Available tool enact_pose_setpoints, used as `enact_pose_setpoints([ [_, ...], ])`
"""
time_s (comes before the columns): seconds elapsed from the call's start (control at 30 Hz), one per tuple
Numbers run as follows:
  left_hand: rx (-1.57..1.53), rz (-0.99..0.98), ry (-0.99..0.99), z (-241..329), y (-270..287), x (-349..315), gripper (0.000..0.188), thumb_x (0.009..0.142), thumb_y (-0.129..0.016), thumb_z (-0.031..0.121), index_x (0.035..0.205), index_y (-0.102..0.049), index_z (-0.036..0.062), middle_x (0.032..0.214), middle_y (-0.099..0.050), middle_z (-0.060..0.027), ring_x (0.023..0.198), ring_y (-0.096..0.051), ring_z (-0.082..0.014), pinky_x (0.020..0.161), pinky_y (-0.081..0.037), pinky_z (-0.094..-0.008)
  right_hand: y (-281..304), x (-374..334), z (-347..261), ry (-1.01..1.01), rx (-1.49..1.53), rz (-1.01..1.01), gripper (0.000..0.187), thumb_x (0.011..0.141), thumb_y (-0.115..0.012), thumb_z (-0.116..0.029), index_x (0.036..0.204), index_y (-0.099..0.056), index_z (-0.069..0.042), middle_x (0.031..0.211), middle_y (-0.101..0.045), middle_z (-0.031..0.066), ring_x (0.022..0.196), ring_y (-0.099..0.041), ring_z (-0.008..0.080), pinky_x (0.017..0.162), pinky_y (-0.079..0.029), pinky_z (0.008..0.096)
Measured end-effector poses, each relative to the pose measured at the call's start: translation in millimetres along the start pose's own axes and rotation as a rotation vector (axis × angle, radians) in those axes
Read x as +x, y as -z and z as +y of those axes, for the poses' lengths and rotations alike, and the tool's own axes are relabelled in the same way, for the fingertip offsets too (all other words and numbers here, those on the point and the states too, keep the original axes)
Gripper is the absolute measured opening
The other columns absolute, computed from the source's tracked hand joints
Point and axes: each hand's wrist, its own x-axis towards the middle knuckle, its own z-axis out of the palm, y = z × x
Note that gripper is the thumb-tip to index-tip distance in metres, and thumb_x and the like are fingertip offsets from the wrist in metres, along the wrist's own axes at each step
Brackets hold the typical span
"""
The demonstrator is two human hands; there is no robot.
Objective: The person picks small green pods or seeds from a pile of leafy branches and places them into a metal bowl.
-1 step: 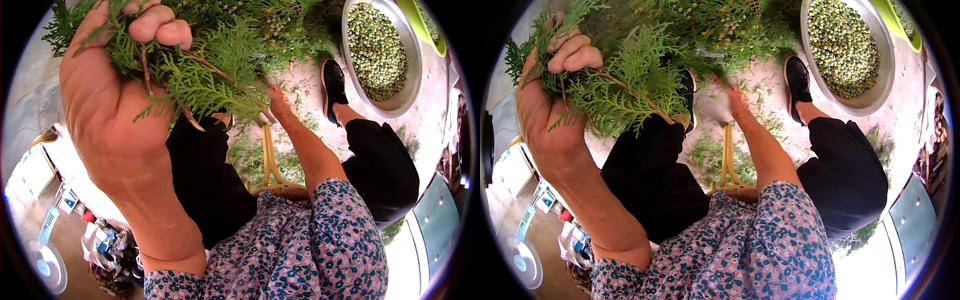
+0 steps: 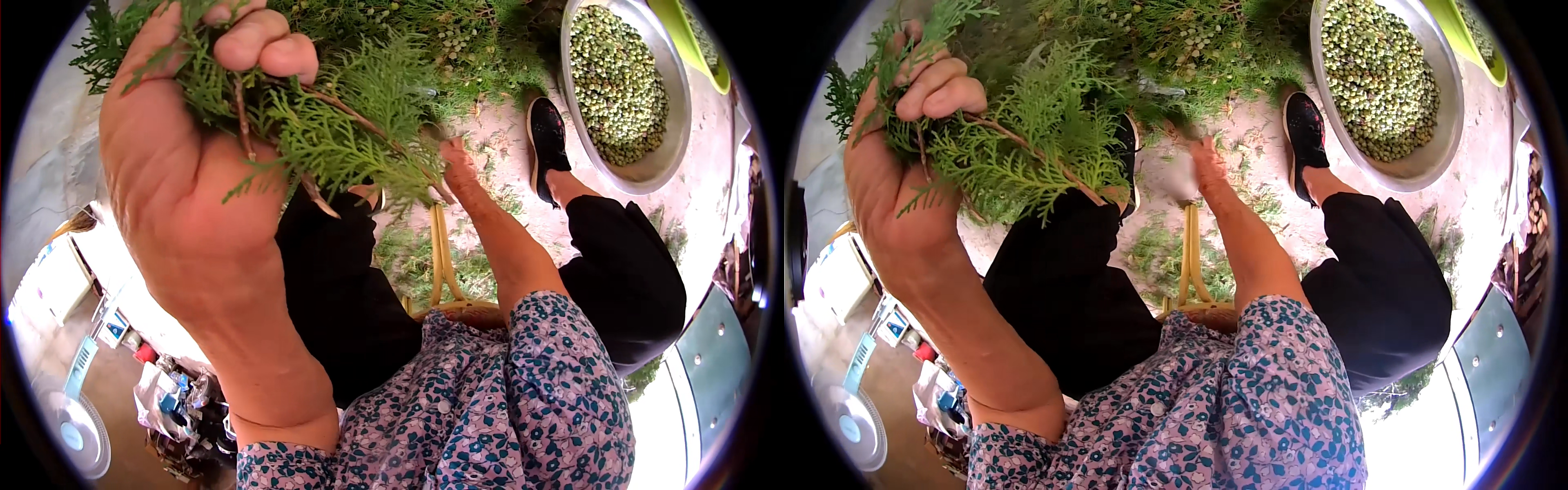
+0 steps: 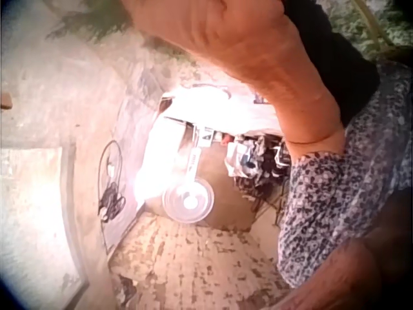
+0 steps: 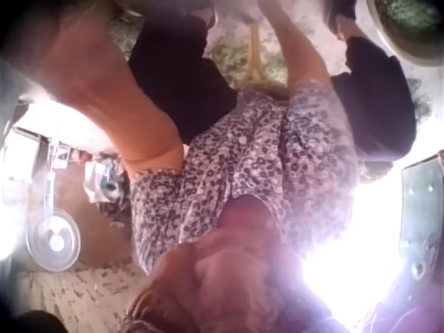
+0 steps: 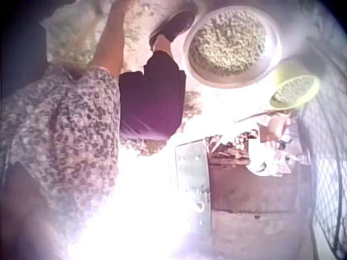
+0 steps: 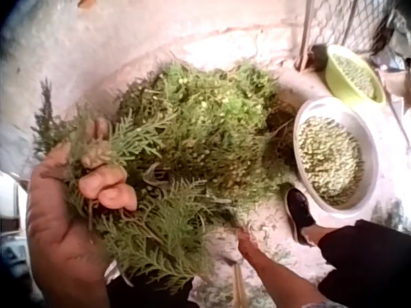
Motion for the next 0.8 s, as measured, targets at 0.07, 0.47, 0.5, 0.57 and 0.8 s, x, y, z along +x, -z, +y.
enact_pose_setpoints([
  [0.07,0.008,0.017,-0.009,0,-3,-1,0.019,0.084,-0.046,0.005,0.098,-0.048,-0.0065,0.069,-0.036,-0.0036,0.058,-0.037,-0.0114,0.058,-0.035,-0.0267,1,8,-1,-0.174,-0.080,0.004,0.029,0.068,-0.048,0.006,0.093,-0.050,-0.008,0.103,-0.046,0.0182,0.081,-0.055,0.0399,0.066,-0.047,0.0447],
  [0.47,0.017,-0.009,-0.069,-5,0,1,0.023,0.084,-0.047,0.006,0.102,-0.046,-0.0079,0.073,-0.042,-0.0056,0.059,-0.038,-0.0125,0.058,-0.035,-0.0272,57,8,-15,-0.563,1.104,0.008,0.024,0.081,-0.055,-0.005,0.103,-0.053,0.006,0.082,-0.058,0.0106,0.062,-0.061,0.0189,0.052,-0.052,0.0291],
  [0.5,0.057,-0.012,-0.089,-7,-1,1,0.023,0.084,-0.047,0.006,0.102,-0.046,-0.0080,0.073,-0.042,-0.0058,0.059,-0.038,-0.0126,0.058,-0.035,-0.0275,68,8,-21,-0.573,1.247,0.008,0.024,0.082,-0.054,-0.005,0.103,-0.053,0.005,0.083,-0.058,0.0109,0.062,-0.061,0.0189,0.052,-0.052,0.0293],
  [0.57,0.141,0.043,-0.117,-12,-3,2,0.024,0.085,-0.048,0.009,0.101,-0.045,-0.0081,0.076,-0.044,-0.0071,0.060,-0.041,-0.0133,0.057,-0.037,-0.0288,86,7,-26,-0.603,1.445,-0.009,0.025,0.086,-0.051,-0.008,0.109,-0.051,0.002,0.085,-0.058,0.0117,0.061,-0.059,0.0187,0.050,-0.052,0.0304],
  [0.8,0.705,0.251,-0.084,-37,-33,-5,0.011,0.077,-0.054,0.001,0.088,-0.054,0.0042,0.082,-0.059,-0.0072,0.067,-0.052,-0.0127,0.050,-0.040,-0.0248,194,-4,-106,-0.285,1.607,0.029,0.024,0.088,-0.049,-0.014,0.108,-0.051,-0.001,0.083,-0.060,0.0112,0.062,-0.059,0.0162,0.050,-0.048,0.0276],
])
